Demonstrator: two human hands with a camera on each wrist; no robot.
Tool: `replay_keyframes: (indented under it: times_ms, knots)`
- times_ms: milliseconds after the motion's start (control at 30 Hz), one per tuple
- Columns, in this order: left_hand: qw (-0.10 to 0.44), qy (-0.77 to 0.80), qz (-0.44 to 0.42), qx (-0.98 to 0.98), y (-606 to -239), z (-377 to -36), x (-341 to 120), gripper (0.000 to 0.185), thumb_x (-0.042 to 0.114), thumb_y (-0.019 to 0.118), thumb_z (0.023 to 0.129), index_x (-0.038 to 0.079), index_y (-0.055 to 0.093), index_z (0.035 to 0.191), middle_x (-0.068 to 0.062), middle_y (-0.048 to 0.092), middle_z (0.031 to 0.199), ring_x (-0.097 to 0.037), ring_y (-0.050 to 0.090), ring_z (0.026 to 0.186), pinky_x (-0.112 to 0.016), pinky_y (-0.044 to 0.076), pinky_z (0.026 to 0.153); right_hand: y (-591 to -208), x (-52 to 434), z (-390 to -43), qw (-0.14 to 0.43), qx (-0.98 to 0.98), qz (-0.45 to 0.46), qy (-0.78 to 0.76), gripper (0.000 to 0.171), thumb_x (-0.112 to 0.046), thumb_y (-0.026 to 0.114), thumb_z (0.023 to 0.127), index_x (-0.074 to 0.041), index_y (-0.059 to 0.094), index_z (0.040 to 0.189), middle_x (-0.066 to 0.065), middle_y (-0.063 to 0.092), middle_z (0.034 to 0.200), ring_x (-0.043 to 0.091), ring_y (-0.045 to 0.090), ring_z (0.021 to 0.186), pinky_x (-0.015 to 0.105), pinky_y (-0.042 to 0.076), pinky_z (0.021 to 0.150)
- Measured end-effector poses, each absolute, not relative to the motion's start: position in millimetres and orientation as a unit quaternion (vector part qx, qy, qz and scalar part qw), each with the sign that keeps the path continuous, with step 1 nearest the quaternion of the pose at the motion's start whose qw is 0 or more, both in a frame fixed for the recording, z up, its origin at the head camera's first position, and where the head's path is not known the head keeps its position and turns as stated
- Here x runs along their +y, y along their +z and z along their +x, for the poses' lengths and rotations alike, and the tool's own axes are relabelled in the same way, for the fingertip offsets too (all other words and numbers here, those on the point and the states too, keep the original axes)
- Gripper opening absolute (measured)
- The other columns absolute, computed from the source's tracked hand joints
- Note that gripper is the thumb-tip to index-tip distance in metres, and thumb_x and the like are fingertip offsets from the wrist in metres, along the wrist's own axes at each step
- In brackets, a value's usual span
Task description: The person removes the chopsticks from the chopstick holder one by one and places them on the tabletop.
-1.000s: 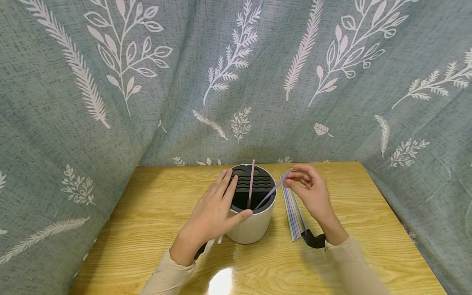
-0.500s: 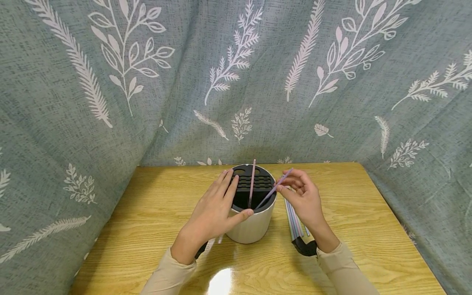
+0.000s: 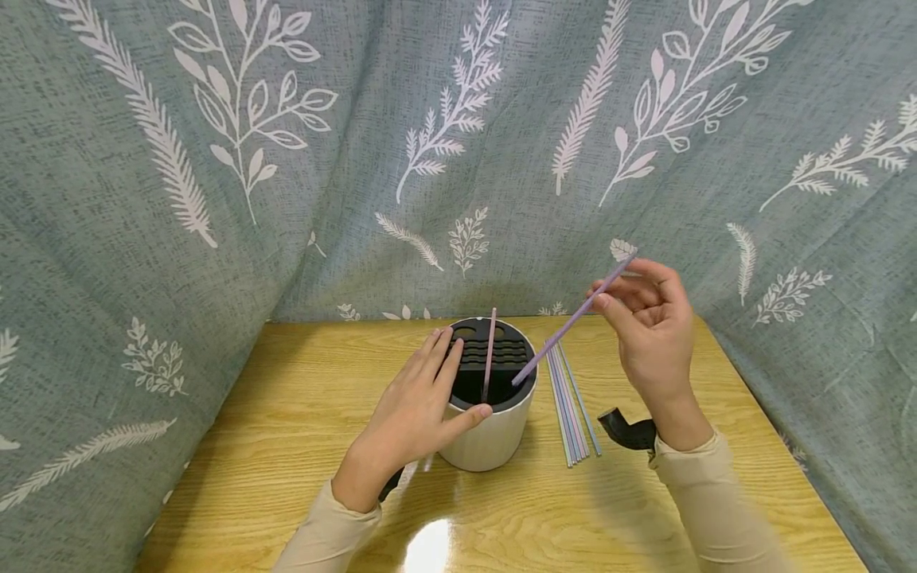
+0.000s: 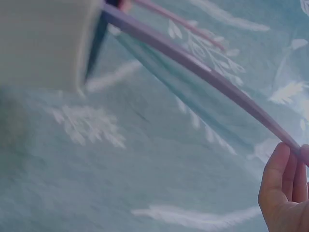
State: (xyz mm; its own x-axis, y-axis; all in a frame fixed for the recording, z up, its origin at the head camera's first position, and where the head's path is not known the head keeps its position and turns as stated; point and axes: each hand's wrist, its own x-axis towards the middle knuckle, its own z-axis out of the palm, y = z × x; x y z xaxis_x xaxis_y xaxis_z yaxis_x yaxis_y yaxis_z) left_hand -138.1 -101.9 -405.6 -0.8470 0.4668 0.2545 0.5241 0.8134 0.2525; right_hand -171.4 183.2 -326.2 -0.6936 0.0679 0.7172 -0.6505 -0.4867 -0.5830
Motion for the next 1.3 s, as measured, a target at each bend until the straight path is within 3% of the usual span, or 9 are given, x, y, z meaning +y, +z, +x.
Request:
replay_keyframes:
  times_ms: [267,567,633,733,833,1000,1300]
  knots:
    - [0.097,-0.161,-0.263,-0.946,-407.0,-138.9,-101.6,0.099,0.078,0.033,0.094,0.004,0.023,0.159,-0.015,0.013,0.166,-0.028,0.008,0.152,-0.044,0.018,0.12,-313.8,212.9,-184.9,0.214,-0.44,0.265,0.831,0.042,0.027,0.059,0.085,0.015,0.05,0.124,0.026,0.068,0.096,0.034,0.07,0.088,0.037,0.059,0.079]
    - [0.091,-0.164,-0.259,-0.948,-407.0,-139.4,-101.6,0.101,0.079,0.033,0.093,0.003,0.023,0.159,-0.014,0.012,0.166,-0.026,0.003,0.152,-0.045,0.018,0.12,-389.8,254.2,-234.5,0.087,-0.711,0.099,0.691,0.04,0.004,0.064,0.096,-0.004,0.05,0.132,0.0,0.072,0.099,0.014,0.068,0.088,0.027,0.057,0.081]
    - [0.09,-0.163,-0.259,-0.948,-406.8,-139.3,-101.8,0.101,0.079,0.033,0.093,0.003,0.022,0.159,-0.013,0.011,0.166,-0.026,0.004,0.152,-0.044,0.016,0.12,-409.7,260.8,-245.0,0.05,-0.748,0.064,0.658,0.043,0.003,0.063,0.097,-0.002,0.046,0.136,0.005,0.071,0.104,0.011,0.068,0.088,0.027,0.057,0.082]
    - [0.09,-0.161,-0.261,-0.948,-406.6,-139.3,-102.0,0.101,0.079,0.032,0.093,0.003,0.021,0.159,-0.013,0.011,0.166,-0.026,0.003,0.152,-0.043,0.015,0.12,-438.6,269.3,-259.0,-0.001,-0.781,0.024,0.624,0.049,0.003,0.059,0.099,0.006,0.037,0.142,0.022,0.065,0.115,0.009,0.069,0.087,0.032,0.057,0.085]
    - [0.088,-0.159,-0.263,-0.948,-406.5,-139.4,-101.8,0.1,0.079,0.032,0.093,0.004,0.021,0.159,-0.013,0.009,0.166,-0.023,-0.002,0.152,-0.042,0.014,0.12,-463.7,274.1,-269.3,-0.041,-0.795,-0.007,0.605,0.054,0.002,0.057,0.099,0.01,0.032,0.146,0.036,0.056,0.125,0.021,0.07,0.094,0.039,0.056,0.089]
    - [0.086,-0.158,-0.266,-0.947,-406.5,-139.7,-101.5,0.1,0.079,0.032,0.093,0.005,0.02,0.16,-0.013,0.009,0.166,-0.019,-0.006,0.152,-0.042,0.015,0.12,-494.0,272.5,-279.2,-0.08,-0.806,-0.029,0.586,0.056,0.0,0.057,0.1,0.011,0.032,0.148,0.037,0.056,0.126,0.043,0.063,0.108,0.048,0.054,0.092]
    - [0.088,-0.16,-0.262,-0.948,-408.0,-140.2,-103.5,0.1,0.079,0.032,0.093,0.005,0.02,0.16,-0.009,0.005,0.167,-0.022,-0.001,0.152,-0.042,0.015,0.12,-512.9,253.3,-287.7,-0.103,-0.839,-0.032,0.533,0.048,-0.001,0.06,0.098,0.011,0.041,0.14,0.033,0.062,0.12,0.033,0.069,0.095,0.041,0.058,0.078]
